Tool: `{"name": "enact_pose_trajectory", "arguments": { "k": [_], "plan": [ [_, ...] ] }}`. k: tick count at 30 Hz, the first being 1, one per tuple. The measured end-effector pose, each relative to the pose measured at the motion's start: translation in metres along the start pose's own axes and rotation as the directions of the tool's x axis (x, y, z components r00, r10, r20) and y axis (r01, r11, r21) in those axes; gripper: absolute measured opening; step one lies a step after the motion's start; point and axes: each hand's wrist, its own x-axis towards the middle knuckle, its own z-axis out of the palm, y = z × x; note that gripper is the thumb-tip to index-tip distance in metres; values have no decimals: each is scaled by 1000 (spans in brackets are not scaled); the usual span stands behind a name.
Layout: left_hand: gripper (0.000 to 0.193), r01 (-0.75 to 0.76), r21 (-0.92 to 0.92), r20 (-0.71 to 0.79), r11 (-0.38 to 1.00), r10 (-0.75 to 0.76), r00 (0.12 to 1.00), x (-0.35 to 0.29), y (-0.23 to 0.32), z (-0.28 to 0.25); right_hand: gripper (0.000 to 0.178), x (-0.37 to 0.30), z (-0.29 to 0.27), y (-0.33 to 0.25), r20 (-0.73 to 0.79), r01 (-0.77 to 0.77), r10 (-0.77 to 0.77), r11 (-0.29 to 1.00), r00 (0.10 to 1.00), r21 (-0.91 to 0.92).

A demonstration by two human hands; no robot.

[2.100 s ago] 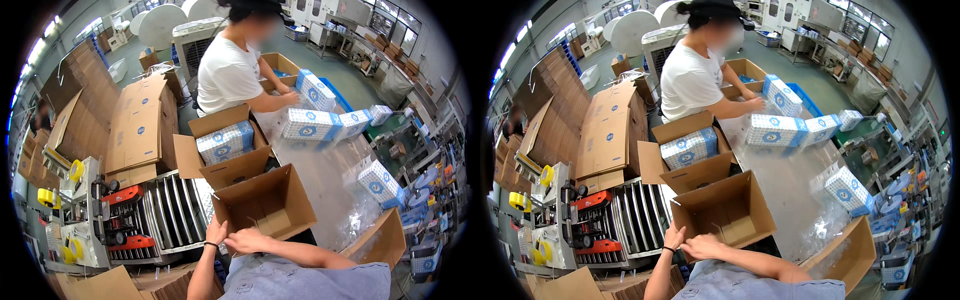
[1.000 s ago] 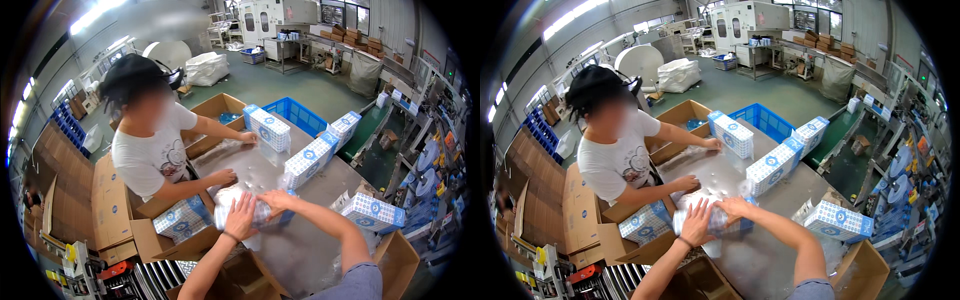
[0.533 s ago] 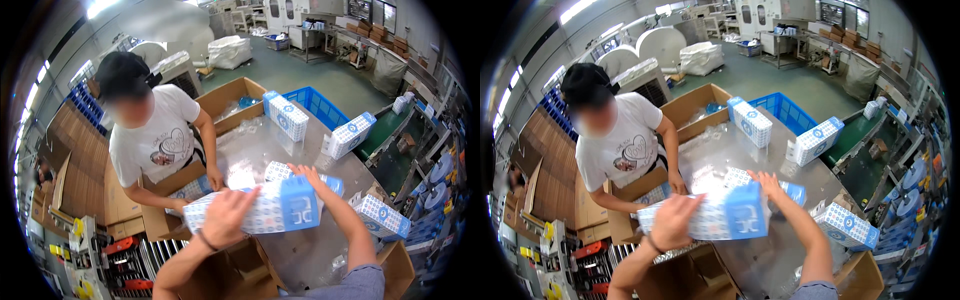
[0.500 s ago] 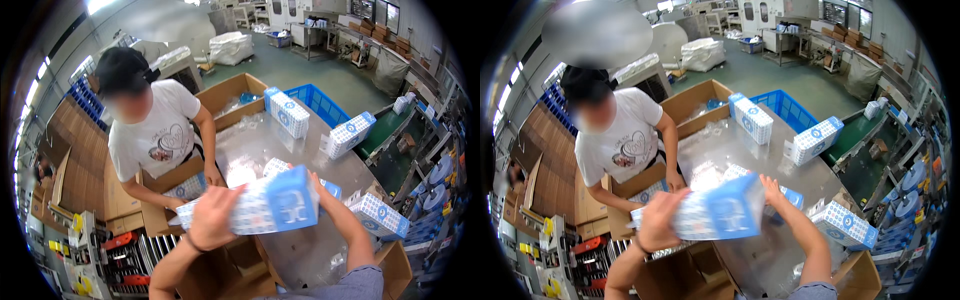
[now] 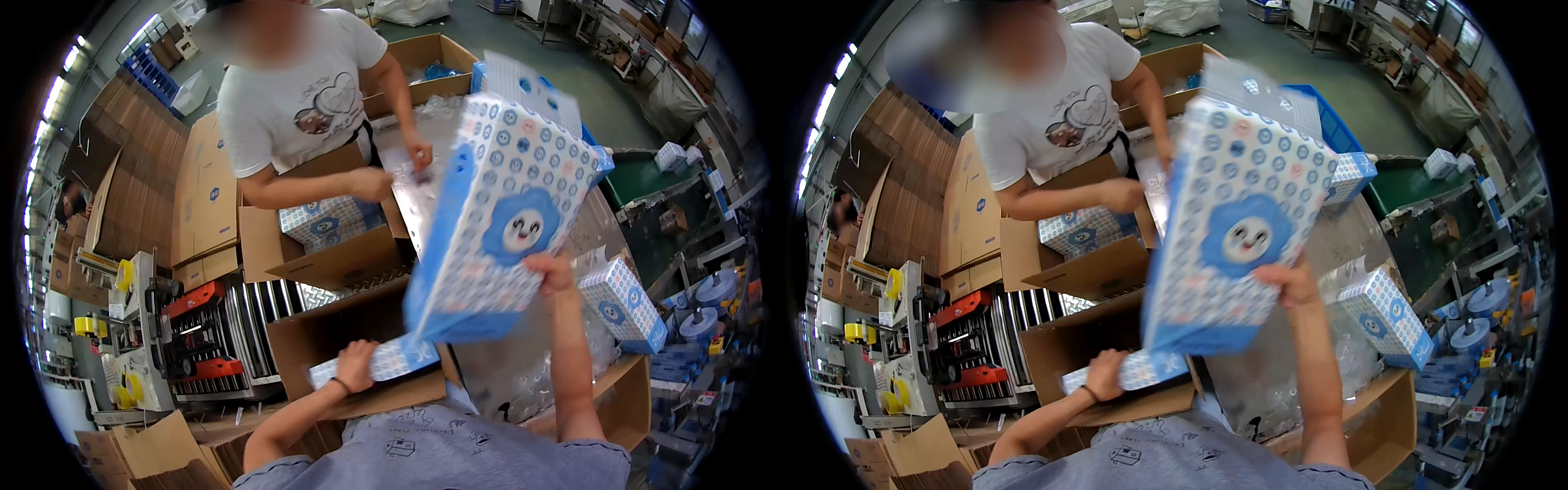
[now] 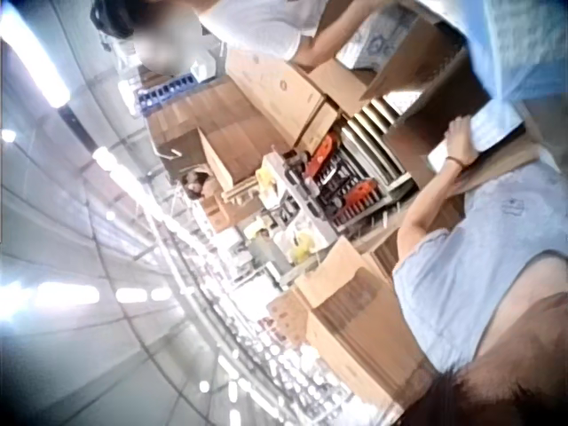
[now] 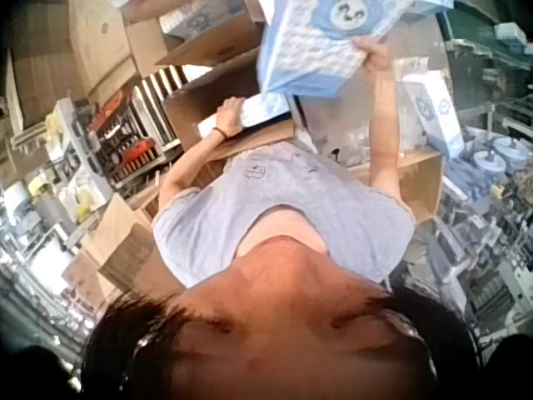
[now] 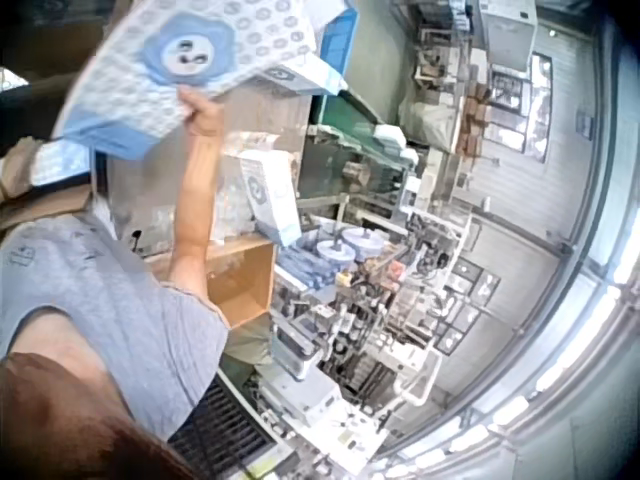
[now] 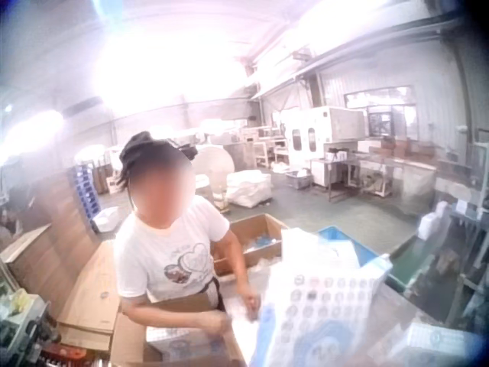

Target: The person packs small blue and white product boxes into larger brown cardboard shipping boxes. They place the items into the boxes, arrange them, and then fold the flaps to close the boxes. The process is repeated multiple times.

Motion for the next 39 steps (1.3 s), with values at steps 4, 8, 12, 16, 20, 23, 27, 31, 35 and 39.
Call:
{"name": "enact_pose_trajectory", "arguments": {
  "k": [4,8,12,16,20,23,27,31,35,39],
  "plan": [
    [74,64,21,462,998,-67,884,-9,-64,143,75,-23,141,50,559,155,157,869,814,-470],
    [80,183,-45,590,982,-122,798,-7,-75,147,88,-20,203,152,661,492,293,479,691,-727],
    [87,241,-87,613,967,-139,778,-5,-80,144,77,-8,144,328,372,522,559,-131,741,-843],
    [79,94,-78,498,992,-43,866,-13,-103,156,78,-14,108,400,184,371,689,-132,701,-919],
    [50,237,-17,535,971,-192,823,28,-77,99,37,-4,122,345,-52,364,882,-246,468,-898],
    [48,28,-143,426,989,36,904,38,-101,127,26,-14,141,234,456,246,557,411,695,-878],
    [45,31,-506,355,862,175,918,60,-41,85,15,-55,58,86,9,12,-8,652,1000,-758],
    [39,384,-737,547,556,158,822,76,39,5,52,-146,-160,33,-238,-282,-527,-4,816,-959],
    [27,431,-806,539,406,201,818,89,90,-29,73,-198,-209,17,-453,-586,-477,-175,753,-791],
    [20,276,-758,494,590,244,835,108,160,-80,66,-204,-250,38,-522,-579,-275,-197,807,-791]
  ]
}}
